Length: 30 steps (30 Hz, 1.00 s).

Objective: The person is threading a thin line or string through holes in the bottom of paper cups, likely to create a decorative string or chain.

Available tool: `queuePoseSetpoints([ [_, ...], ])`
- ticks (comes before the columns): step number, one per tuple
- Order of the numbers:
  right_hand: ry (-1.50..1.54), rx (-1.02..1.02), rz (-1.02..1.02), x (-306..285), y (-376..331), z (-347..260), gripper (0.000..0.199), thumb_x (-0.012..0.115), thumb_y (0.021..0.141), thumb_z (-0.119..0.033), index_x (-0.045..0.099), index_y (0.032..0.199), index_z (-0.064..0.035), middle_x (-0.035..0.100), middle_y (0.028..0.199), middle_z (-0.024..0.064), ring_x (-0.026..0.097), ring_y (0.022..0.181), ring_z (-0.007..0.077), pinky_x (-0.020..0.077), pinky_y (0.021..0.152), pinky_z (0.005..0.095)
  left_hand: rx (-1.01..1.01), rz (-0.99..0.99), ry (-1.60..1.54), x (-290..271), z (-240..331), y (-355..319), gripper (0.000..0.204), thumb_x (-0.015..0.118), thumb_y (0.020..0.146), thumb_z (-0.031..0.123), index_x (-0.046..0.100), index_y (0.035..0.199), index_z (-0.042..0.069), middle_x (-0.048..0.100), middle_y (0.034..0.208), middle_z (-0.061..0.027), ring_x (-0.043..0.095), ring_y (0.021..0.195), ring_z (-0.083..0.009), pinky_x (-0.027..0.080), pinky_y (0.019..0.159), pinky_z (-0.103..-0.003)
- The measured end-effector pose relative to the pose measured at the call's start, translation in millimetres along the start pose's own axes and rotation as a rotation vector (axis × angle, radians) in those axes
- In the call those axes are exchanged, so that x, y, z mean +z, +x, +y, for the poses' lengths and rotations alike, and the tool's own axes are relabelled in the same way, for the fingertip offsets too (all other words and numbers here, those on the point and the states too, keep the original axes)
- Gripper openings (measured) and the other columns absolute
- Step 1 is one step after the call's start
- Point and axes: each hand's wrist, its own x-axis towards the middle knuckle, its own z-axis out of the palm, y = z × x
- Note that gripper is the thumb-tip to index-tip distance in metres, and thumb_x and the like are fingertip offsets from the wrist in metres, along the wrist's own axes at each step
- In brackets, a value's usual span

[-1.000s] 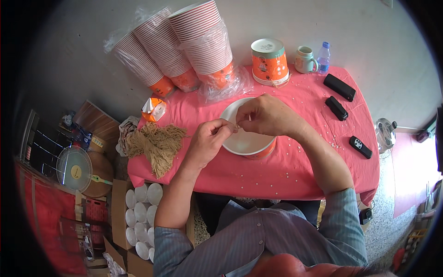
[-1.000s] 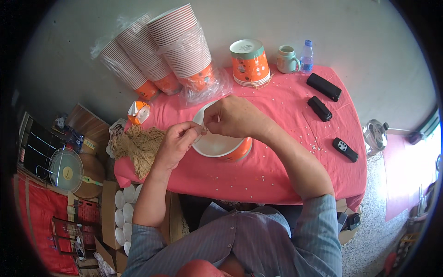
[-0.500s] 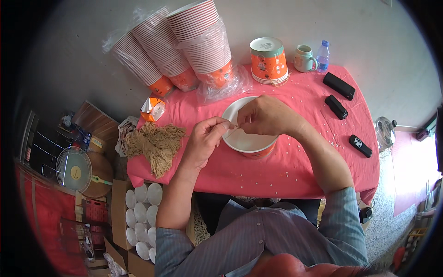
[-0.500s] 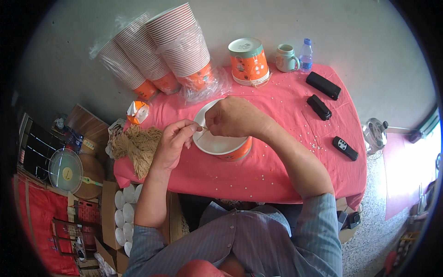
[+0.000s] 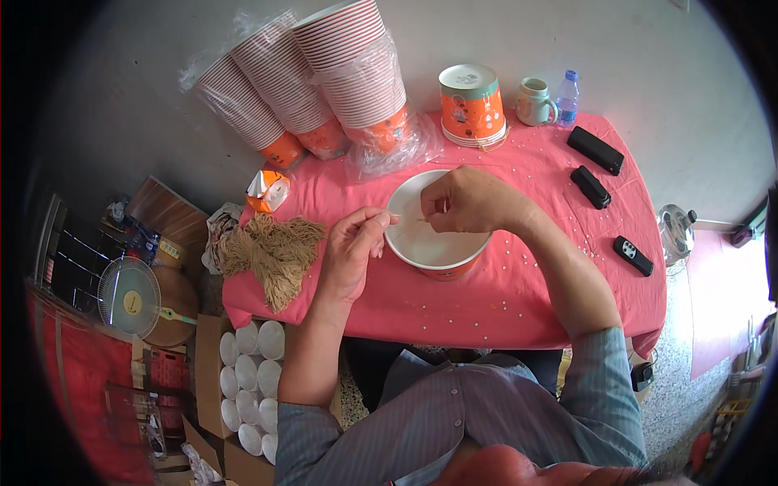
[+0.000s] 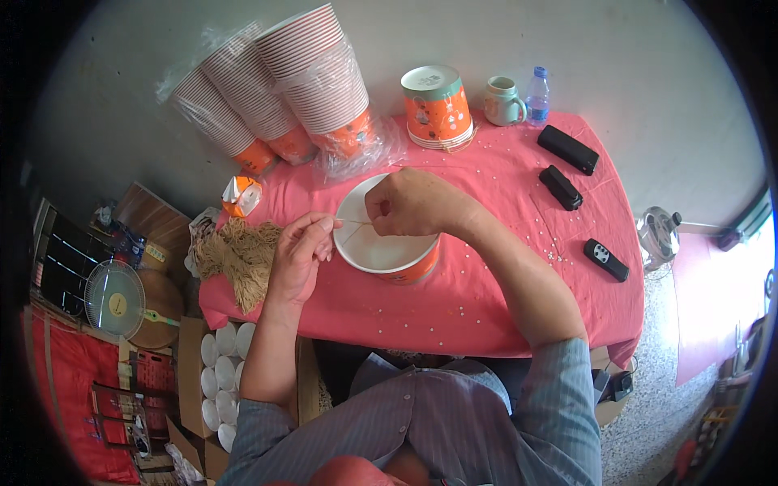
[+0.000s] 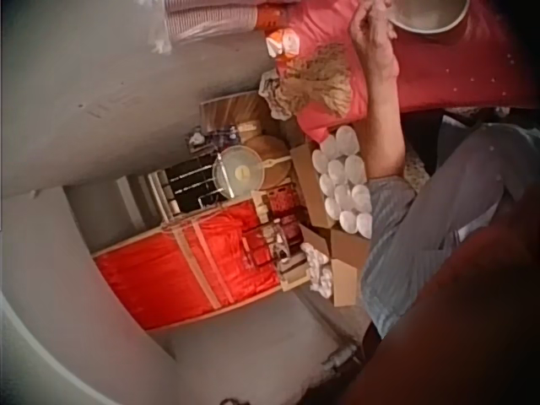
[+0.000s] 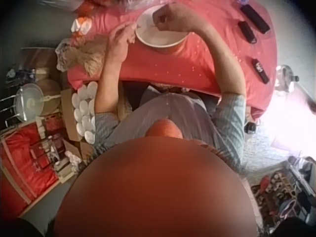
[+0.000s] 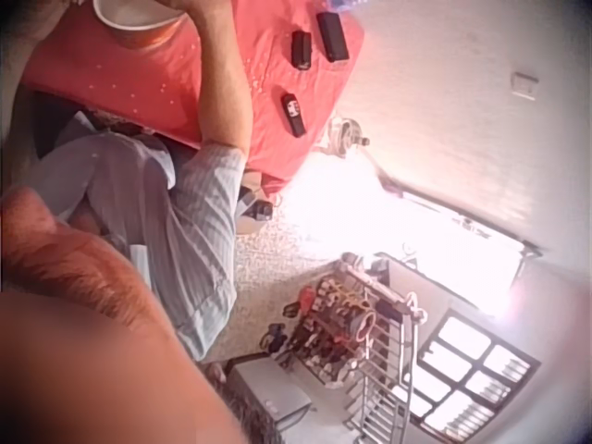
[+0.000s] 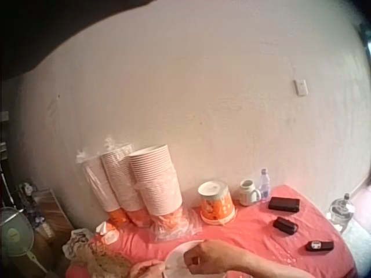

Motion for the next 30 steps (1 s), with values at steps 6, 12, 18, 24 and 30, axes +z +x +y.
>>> queuePoseSetpoints([
  [6,0.024,0.032,0.004,-8.0,-2.8,-7.9,0.024,0.077,0.085,-0.018,0.084,0.106,-0.0091,0.082,0.100,0.0100,0.078,0.092,0.0297,0.0613,0.086,0.0412,-0.012,-0.001,-0.015,-7.7,-6.0,-2.7,0.022,0.071,0.108,0.020,0.078,0.110,-0.001,0.055,0.077,0.0073,0.047,0.069,-0.0029,0.040,0.066,-0.023],
  [12,-0.025,-0.121,0.123,12.6,0.8,-1.2,0.023,0.081,0.088,-0.020,0.084,0.106,-0.0073,0.081,0.094,0.0097,0.077,0.086,0.0258,0.0610,0.081,0.0391,-0.015,-0.012,-0.013,-3.5,-3.3,-4.0,0.021,0.070,0.108,0.019,0.078,0.110,-0.001,0.056,0.077,0.0071,0.047,0.069,-0.0029,0.040,0.066,-0.023],
  [18,0.002,-0.090,0.054,15.2,1.3,-3.7,0.014,0.077,0.089,-0.015,0.084,0.099,-0.0073,0.079,0.087,0.0103,0.075,0.080,0.0251,0.0589,0.076,0.0400,0.008,0.003,-0.002,-6.5,-7.3,-5.4,0.020,0.070,0.109,0.018,0.078,0.109,0.000,0.059,0.080,0.0059,0.048,0.070,-0.0035,0.041,0.066,-0.023],
  [24,0.032,-0.116,0.020,15.6,4.1,-2.2,0.010,0.076,0.089,-0.014,0.079,0.093,-0.0050,0.076,0.084,0.0091,0.073,0.078,0.0238,0.0575,0.074,0.0391,0.075,-0.002,-0.047,-8.1,-15.9,-4.5,0.018,0.070,0.109,0.017,0.078,0.109,0.000,0.066,0.085,0.0044,0.051,0.072,-0.0039,0.042,0.067,-0.022],
  [30,-0.015,-0.150,0.025,16.8,5.2,5.7,0.008,0.075,0.091,-0.012,0.078,0.094,-0.0046,0.075,0.085,0.0093,0.073,0.078,0.0231,0.0576,0.075,0.0391,0.073,0.027,-0.066,-14.5,-24.7,-8.0,0.018,0.071,0.109,0.016,0.078,0.109,0.000,0.065,0.083,0.0043,0.050,0.071,-0.0039,0.042,0.068,-0.023],
])
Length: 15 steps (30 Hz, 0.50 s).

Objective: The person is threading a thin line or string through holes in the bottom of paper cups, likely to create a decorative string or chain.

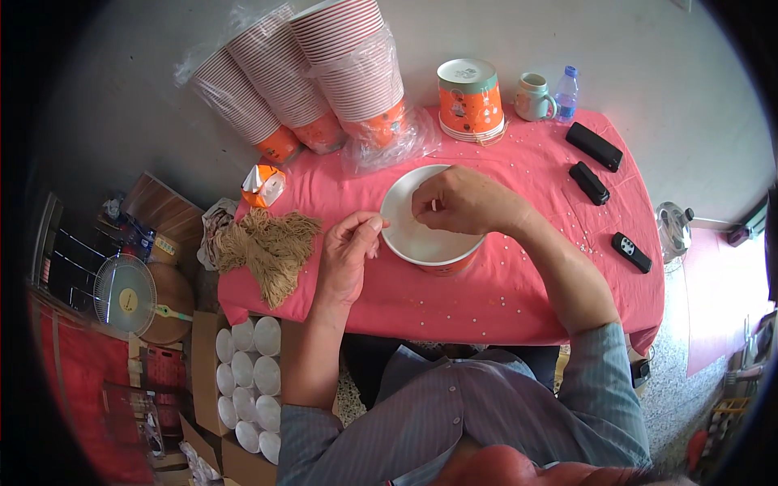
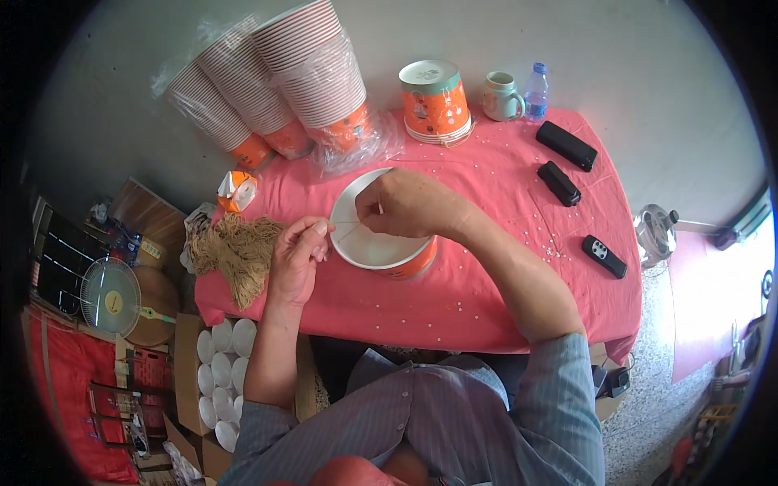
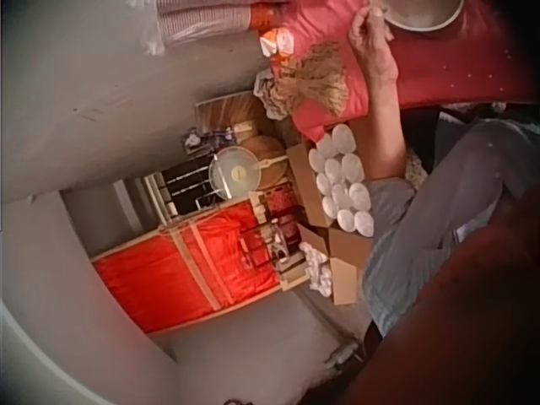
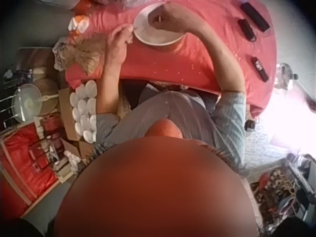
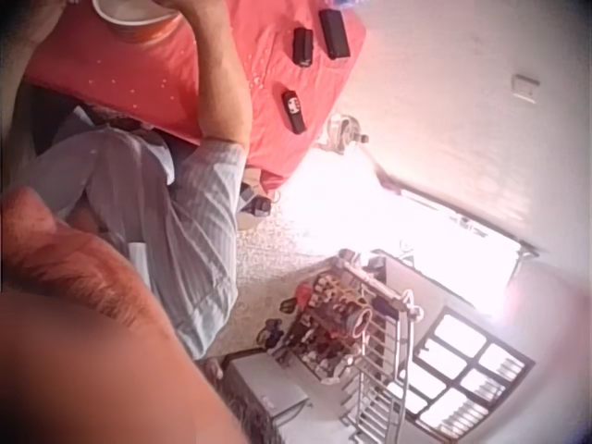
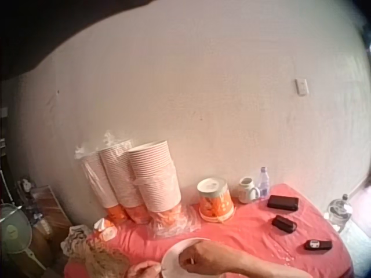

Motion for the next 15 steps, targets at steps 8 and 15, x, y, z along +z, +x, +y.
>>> queuePoseSetpoints([
  [8,0.192,0.015,0.072,-19.3,-4.1,-15.8,0.015,0.071,0.098,-0.009,0.077,0.111,-0.0047,0.076,0.091,0.0081,0.071,0.083,0.0167,0.0581,0.078,0.0344,0.089,0.033,0.245,-8.3,1.7,-5.9,0.018,0.070,0.108,0.016,0.076,0.110,-0.001,0.068,0.092,0.0012,0.062,0.086,-0.0097,0.051,0.079,-0.026],
  [15,0.717,0.039,0.014,-32.6,-8.5,-21.9,0.019,0.065,0.102,0.000,0.073,0.118,-0.0023,0.072,0.092,0.0010,0.066,0.084,0.0086,0.0564,0.076,0.0283,0.557,-0.006,0.853,41.3,34.8,7.3,0.022,0.076,0.100,0.007,0.075,0.120,-0.002,0.077,0.117,-0.0188,0.075,0.105,-0.0323,0.059,0.087,-0.041],
])
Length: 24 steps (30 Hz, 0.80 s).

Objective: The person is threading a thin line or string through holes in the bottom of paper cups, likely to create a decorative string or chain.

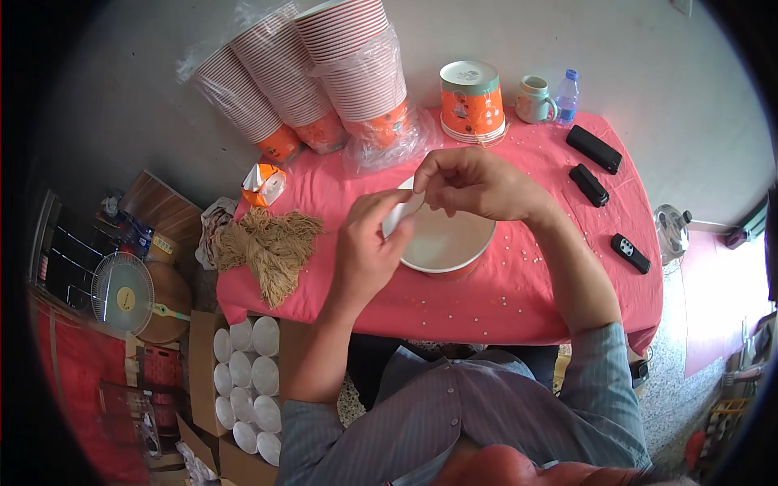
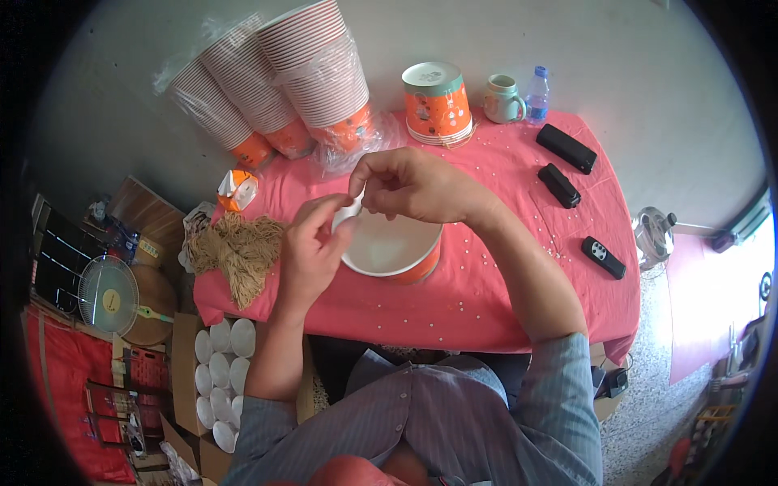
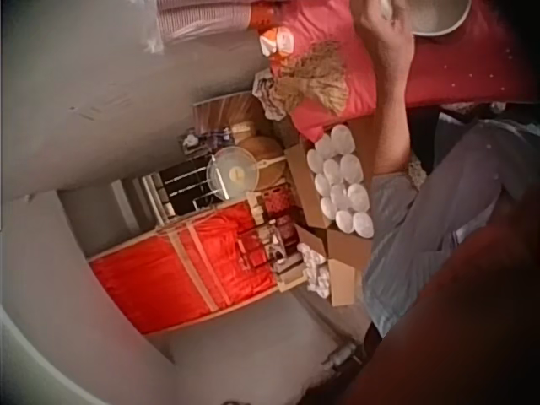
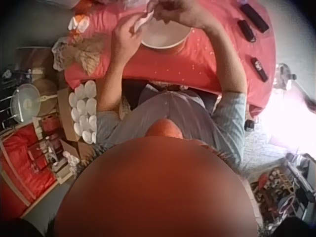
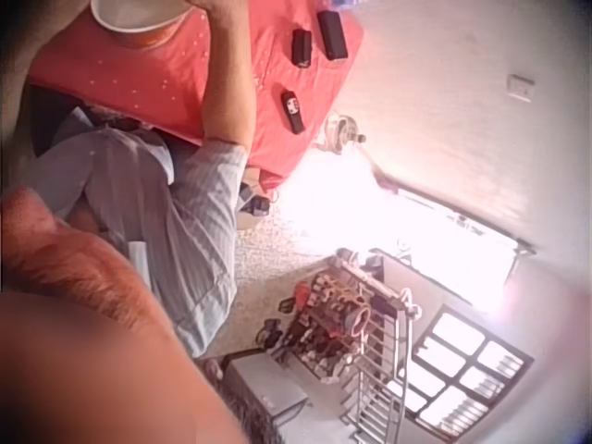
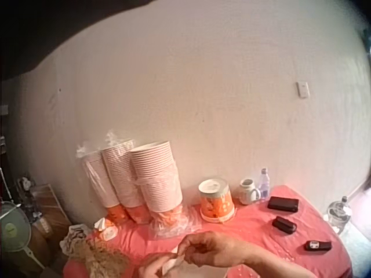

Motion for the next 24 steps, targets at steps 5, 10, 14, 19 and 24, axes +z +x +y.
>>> queuePoseSetpoints([
  [5,-0.027,0.034,0.035,-3.7,-1.9,-2.5,0.015,0.067,0.101,0.002,0.071,0.115,-0.0037,0.069,0.097,-0.0016,0.063,0.089,0.0063,0.0538,0.077,0.0257,-0.114,-0.034,-0.069,15.1,18.4,10.9,0.011,0.079,0.098,0.007,0.079,0.105,-0.002,0.078,0.096,-0.0162,0.077,0.091,-0.0317,0.059,0.082,-0.041],
  [10,-0.016,0.026,0.059,-15.5,-6.5,-8.9,0.011,0.067,0.102,-0.001,0.070,0.111,-0.0061,0.064,0.091,-0.0036,0.058,0.080,0.0044,0.0480,0.069,0.0233,-0.070,0.024,-0.012,14.8,5.3,1.9,0.008,0.076,0.100,0.004,0.077,0.103,-0.003,0.078,0.094,-0.0161,0.076,0.090,-0.0311,0.057,0.078,-0.041],
  [14,0.132,-0.002,0.169,-47.9,-15.0,-12.0,0.011,0.064,0.102,-0.002,0.070,0.110,-0.0062,0.062,0.081,-0.0029,0.055,0.066,0.0057,0.0430,0.056,0.0240,-0.112,0.074,-0.002,4.5,-29.4,-18.3,0.009,0.076,0.103,0.005,0.076,0.106,-0.003,0.075,0.107,-0.0138,0.072,0.091,-0.0247,0.055,0.075,-0.034],
  [19,-0.281,0.167,-0.004,-23.9,-8.2,-21.5,0.031,0.071,0.105,-0.026,0.076,0.128,-0.0078,0.073,0.082,0.0039,0.064,0.068,0.0090,0.0482,0.060,0.0291,-0.185,0.079,-0.122,3.3,-31.2,-25.8,0.011,0.075,0.105,0.006,0.077,0.109,-0.004,0.072,0.105,-0.0099,0.069,0.090,-0.0181,0.054,0.077,-0.031],
  [24,-0.701,0.042,-0.165,7.1,-6.8,-0.5,0.032,0.077,0.102,-0.032,0.080,0.126,-0.0113,0.073,0.078,0.0070,0.070,0.074,0.0157,0.0547,0.072,0.0366,-0.165,0.056,-0.156,11.0,-21.2,-19.5,0.010,0.075,0.105,0.004,0.076,0.109,-0.004,0.072,0.102,-0.0070,0.069,0.089,-0.0127,0.055,0.077,-0.029],
])
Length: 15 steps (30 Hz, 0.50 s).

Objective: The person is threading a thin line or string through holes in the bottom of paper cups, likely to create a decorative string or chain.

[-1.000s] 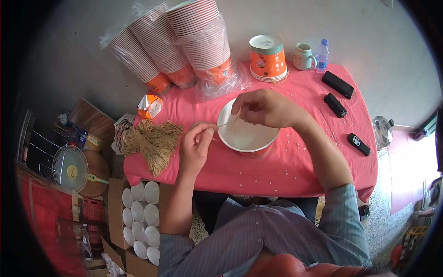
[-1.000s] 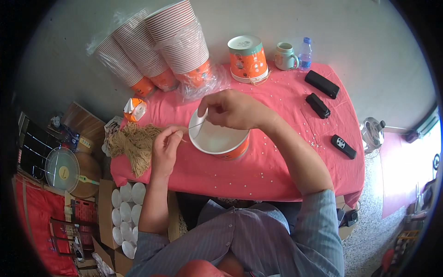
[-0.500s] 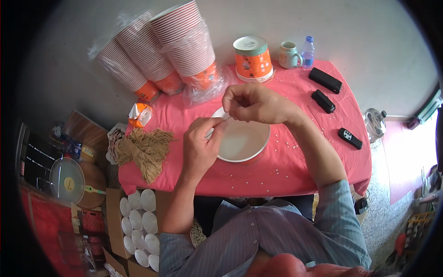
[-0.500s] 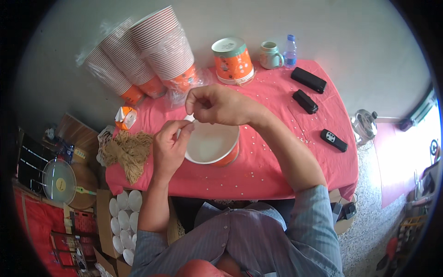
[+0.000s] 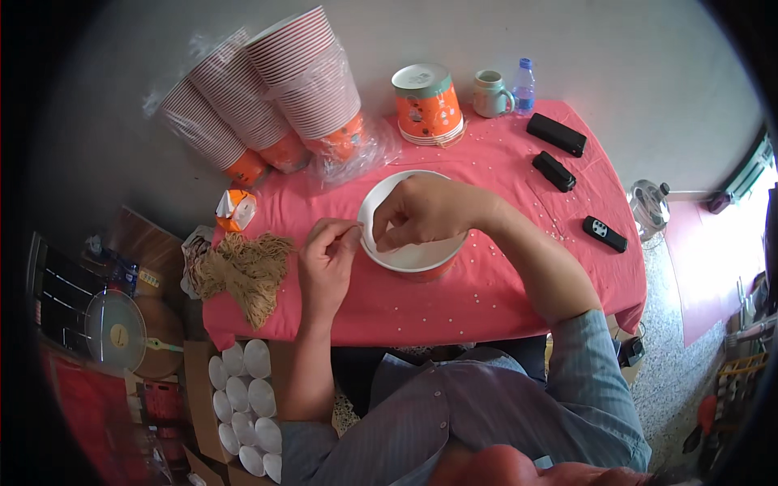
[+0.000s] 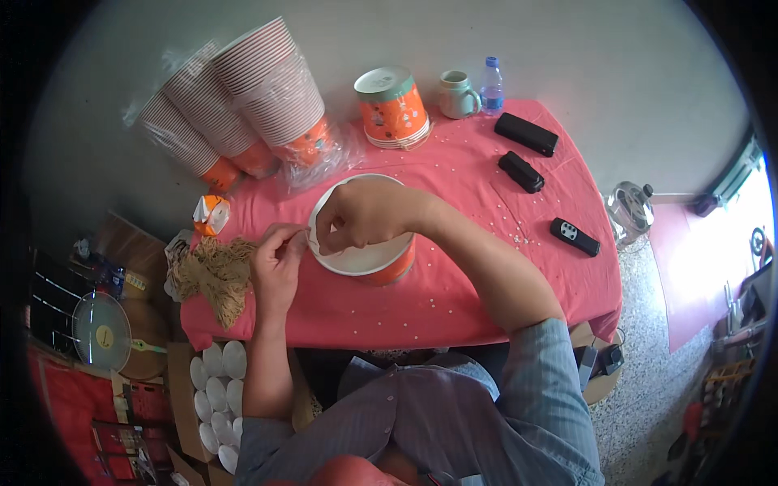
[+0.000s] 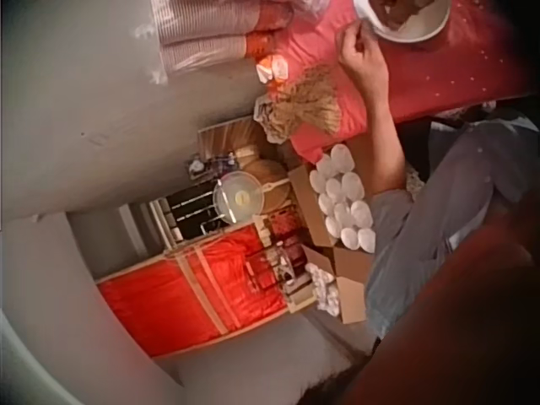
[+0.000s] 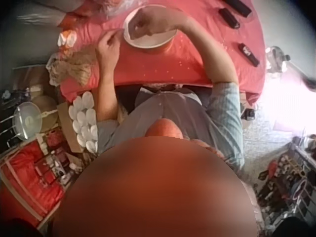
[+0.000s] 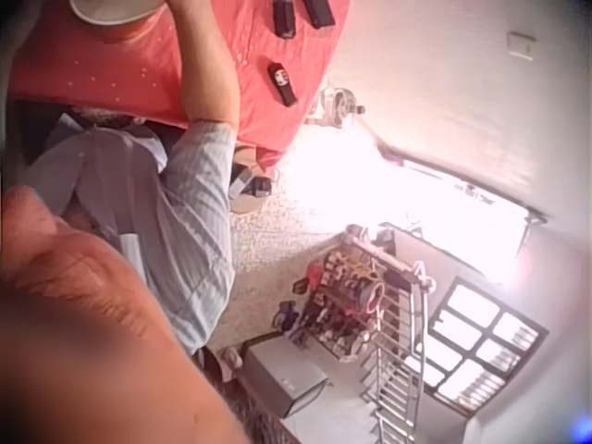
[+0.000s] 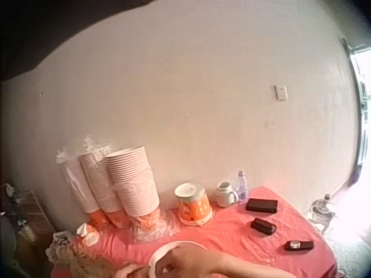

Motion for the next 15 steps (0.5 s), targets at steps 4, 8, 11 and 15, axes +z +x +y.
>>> queuePoseSetpoints([
  [4,0.646,-0.072,0.079,5.4,8.1,2.6,0.019,0.070,0.109,-0.018,0.078,0.119,-0.0046,0.070,0.081,0.0002,0.065,0.073,0.0096,0.0515,0.066,0.0288,-0.049,-0.045,0.014,-1.2,-1.0,-7.0,0.010,0.075,0.105,0.007,0.076,0.107,-0.003,0.071,0.101,-0.0074,0.069,0.084,-0.0142,0.054,0.073,-0.029],
  [8,0.822,-0.090,0.140,-8.9,3.3,2.6,0.028,0.071,0.112,-0.029,0.077,0.115,-0.0019,0.064,0.081,-0.0030,0.058,0.070,0.0051,0.0493,0.064,0.0243,0.006,-0.014,0.032,-2.8,-9.0,-10.8,0.011,0.076,0.105,0.008,0.078,0.109,-0.002,0.070,0.099,-0.0075,0.069,0.085,-0.0146,0.055,0.072,-0.030],
  [11,0.516,0.104,0.204,-5.4,6.4,-7.9,0.032,0.075,0.108,-0.030,0.076,0.125,-0.0027,0.071,0.086,0.0039,0.068,0.075,0.0147,0.0561,0.071,0.0316,0.006,-0.001,0.024,-2.9,-4.6,-10.7,0.011,0.076,0.105,0.008,0.078,0.110,-0.002,0.070,0.099,-0.0076,0.069,0.085,-0.0147,0.054,0.071,-0.030],
  [15,-0.057,-0.167,0.489,23.5,13.6,3.9,0.053,0.081,0.097,-0.030,0.069,0.142,-0.0057,0.079,0.107,0.0195,0.076,0.103,0.0402,0.0589,0.094,0.0487,0.003,-0.015,-0.003,-0.7,-2.3,-7.0,0.011,0.075,0.105,0.008,0.078,0.110,-0.002,0.070,0.099,-0.0074,0.069,0.086,-0.0146,0.054,0.072,-0.030],
])
